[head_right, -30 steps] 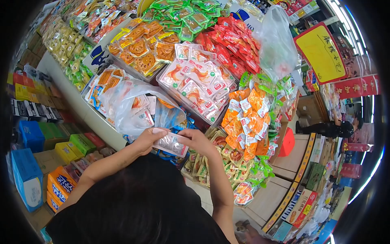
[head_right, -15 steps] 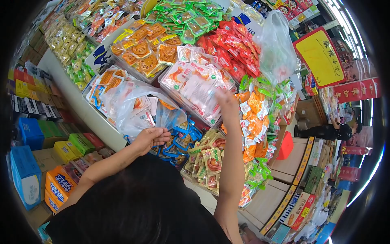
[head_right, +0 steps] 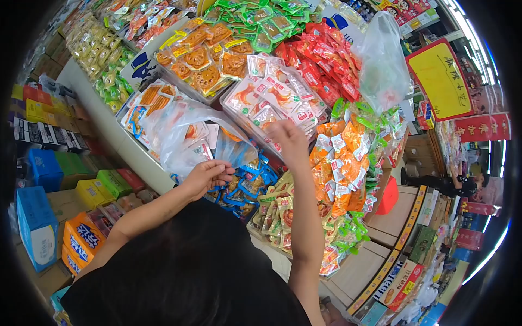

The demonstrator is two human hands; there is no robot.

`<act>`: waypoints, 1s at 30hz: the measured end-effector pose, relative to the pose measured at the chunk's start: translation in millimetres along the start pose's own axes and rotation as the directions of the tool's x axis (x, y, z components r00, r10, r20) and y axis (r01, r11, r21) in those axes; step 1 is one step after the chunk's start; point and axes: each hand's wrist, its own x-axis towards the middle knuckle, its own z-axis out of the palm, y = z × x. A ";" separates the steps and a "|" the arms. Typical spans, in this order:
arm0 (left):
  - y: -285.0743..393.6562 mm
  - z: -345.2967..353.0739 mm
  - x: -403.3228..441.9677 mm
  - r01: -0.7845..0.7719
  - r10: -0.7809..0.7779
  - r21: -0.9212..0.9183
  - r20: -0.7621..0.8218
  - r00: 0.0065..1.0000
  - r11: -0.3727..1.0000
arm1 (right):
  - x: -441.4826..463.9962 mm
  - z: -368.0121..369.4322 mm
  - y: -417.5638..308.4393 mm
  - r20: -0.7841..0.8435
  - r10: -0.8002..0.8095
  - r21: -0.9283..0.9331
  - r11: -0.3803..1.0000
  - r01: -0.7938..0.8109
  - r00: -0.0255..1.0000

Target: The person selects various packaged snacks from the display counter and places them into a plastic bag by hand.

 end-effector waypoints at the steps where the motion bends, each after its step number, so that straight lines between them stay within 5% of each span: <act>1: 3.1 0.7 0.9 -0.026 0.026 0.022 -0.001 1.000 0.999 | -5.1 10.8 -2.7 0.166 0.003 -0.073 0.997 0.009 0.986; 4: 11.9 -5.9 6.9 -0.127 0.133 0.116 -0.050 0.990 0.985 | -20.6 50.6 -18.1 0.470 0.098 -0.077 0.995 -0.069 0.877; 7: 20.4 -28.7 20.5 -0.240 0.276 0.324 -0.069 0.959 0.915 | -13.1 76.9 5.0 0.491 0.029 -0.191 0.979 0.075 0.871; 9: 30.2 -37.1 20.0 -0.379 0.626 0.776 -0.027 0.779 0.504 | -7.8 90.2 28.0 0.413 -0.002 -0.237 0.965 0.110 0.911; 11: 38.8 -41.9 17.8 -0.344 0.666 0.840 -0.028 0.745 0.419 | 0.8 98.7 44.0 0.336 -0.041 -0.285 0.948 0.143 0.941; 13: 45.4 -44.2 18.4 -0.268 0.724 0.948 0.065 0.687 0.169 | 12.0 104.4 53.7 0.297 0.035 -0.478 0.871 0.117 0.954; 20: 47.7 -62.9 36.3 -0.249 0.588 0.958 0.120 0.800 0.143 | 31.8 130.3 82.8 0.149 0.139 -0.532 0.846 -0.039 0.979; 22: 59.6 -52.0 26.7 -0.106 0.437 0.949 -0.036 0.899 0.296 | 34.8 135.1 93.1 0.114 -0.052 -0.581 0.807 0.109 0.992; 25: 60.4 -57.0 31.9 -0.080 0.354 0.893 -0.093 0.930 0.443 | 39.9 140.1 100.7 0.096 -0.106 -0.490 0.860 0.140 0.990; 30: 63.7 -50.8 31.0 -0.122 0.458 0.926 -0.060 0.887 0.358 | 43.5 151.6 112.0 0.085 -0.237 -0.485 0.839 0.248 0.968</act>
